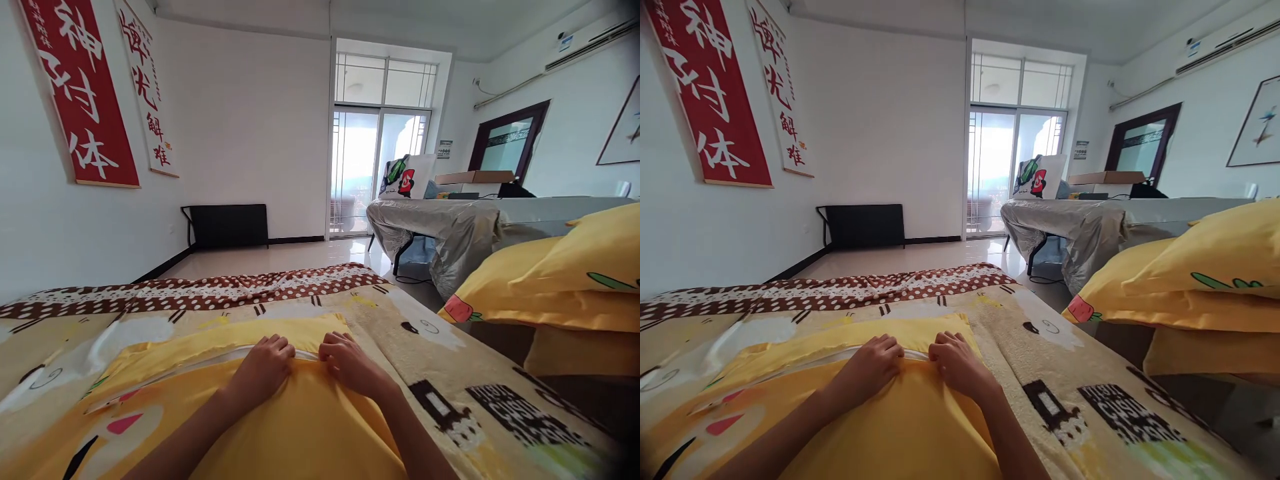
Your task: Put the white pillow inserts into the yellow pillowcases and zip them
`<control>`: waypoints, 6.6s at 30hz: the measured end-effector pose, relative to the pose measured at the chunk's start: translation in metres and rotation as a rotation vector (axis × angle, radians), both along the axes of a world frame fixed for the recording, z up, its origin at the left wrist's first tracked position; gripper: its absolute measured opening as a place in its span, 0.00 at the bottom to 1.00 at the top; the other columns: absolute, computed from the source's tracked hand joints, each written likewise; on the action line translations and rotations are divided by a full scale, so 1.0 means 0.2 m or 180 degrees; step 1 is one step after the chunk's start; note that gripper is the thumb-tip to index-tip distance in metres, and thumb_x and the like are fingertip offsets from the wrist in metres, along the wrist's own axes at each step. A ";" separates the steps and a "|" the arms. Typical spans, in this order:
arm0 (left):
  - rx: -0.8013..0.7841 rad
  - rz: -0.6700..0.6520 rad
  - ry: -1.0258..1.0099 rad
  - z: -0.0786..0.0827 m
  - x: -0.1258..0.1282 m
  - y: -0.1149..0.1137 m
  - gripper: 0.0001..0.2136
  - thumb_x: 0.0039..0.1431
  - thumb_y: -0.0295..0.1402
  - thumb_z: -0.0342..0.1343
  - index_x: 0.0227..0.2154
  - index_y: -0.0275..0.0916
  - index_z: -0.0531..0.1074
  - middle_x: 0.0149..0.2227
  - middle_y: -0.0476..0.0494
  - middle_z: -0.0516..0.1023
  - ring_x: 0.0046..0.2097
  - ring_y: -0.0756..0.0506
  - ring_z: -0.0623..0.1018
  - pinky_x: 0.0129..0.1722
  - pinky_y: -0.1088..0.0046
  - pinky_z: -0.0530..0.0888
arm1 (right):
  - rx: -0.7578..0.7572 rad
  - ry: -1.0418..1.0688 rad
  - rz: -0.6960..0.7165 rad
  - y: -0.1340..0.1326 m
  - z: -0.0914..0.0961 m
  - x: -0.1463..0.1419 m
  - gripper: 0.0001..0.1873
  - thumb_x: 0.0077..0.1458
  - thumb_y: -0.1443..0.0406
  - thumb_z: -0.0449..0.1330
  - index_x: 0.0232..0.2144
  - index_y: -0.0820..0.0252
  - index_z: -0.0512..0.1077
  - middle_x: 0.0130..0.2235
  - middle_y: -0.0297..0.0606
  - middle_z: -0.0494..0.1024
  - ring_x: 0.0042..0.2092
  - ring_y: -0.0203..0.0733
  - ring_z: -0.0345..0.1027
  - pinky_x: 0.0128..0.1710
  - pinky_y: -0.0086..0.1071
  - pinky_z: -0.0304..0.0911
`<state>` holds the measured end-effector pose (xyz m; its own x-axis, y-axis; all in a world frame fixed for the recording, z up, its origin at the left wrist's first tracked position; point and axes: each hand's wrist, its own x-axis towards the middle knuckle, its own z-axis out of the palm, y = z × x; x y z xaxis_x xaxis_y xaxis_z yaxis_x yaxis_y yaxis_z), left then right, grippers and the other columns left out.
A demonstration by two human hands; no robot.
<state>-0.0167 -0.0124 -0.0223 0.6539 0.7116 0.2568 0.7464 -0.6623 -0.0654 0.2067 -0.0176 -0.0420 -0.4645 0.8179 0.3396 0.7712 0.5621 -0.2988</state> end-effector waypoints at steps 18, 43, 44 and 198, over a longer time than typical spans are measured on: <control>-0.0173 -0.0350 0.0237 0.08 0.20 -0.06 0.11 0.63 0.27 0.40 0.32 0.38 0.69 0.35 0.44 0.75 0.37 0.45 0.73 0.36 0.68 0.68 | 0.0468 0.0343 -0.0083 0.06 -0.04 0.03 0.10 0.43 0.78 0.54 0.21 0.60 0.70 0.26 0.32 0.73 0.29 0.33 0.60 0.34 0.27 0.51; -0.0827 0.0549 -0.0339 0.02 0.34 0.07 0.10 0.57 0.32 0.49 0.35 0.39 0.75 0.35 0.41 0.79 0.39 0.40 0.78 0.37 0.66 0.71 | 0.0430 0.0223 -0.0153 0.05 -0.03 0.03 0.10 0.51 0.75 0.55 0.22 0.61 0.69 0.26 0.31 0.72 0.27 0.32 0.59 0.34 0.27 0.51; -0.0818 0.0543 -0.0321 0.01 0.35 0.07 0.10 0.57 0.31 0.48 0.35 0.38 0.75 0.35 0.40 0.79 0.39 0.40 0.78 0.38 0.65 0.72 | 0.0417 0.0217 -0.0149 0.05 -0.03 0.03 0.10 0.51 0.76 0.55 0.22 0.61 0.69 0.26 0.31 0.73 0.28 0.32 0.60 0.34 0.27 0.51; -0.0538 0.0933 -0.1332 -0.16 -0.38 -0.03 0.10 0.64 0.30 0.41 0.33 0.39 0.66 0.33 0.43 0.72 0.38 0.43 0.70 0.38 0.67 0.65 | -0.0724 0.1195 -0.0478 0.06 0.07 -0.60 0.06 0.41 0.72 0.50 0.25 0.57 0.60 0.21 0.27 0.63 0.24 0.33 0.55 0.26 0.27 0.48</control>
<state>-0.0927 -0.0188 -0.0543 0.2879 0.9030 0.3190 0.8410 -0.3977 0.3667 0.0866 -0.0056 -0.0286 -0.2142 0.9399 0.2659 0.6540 0.3402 -0.6757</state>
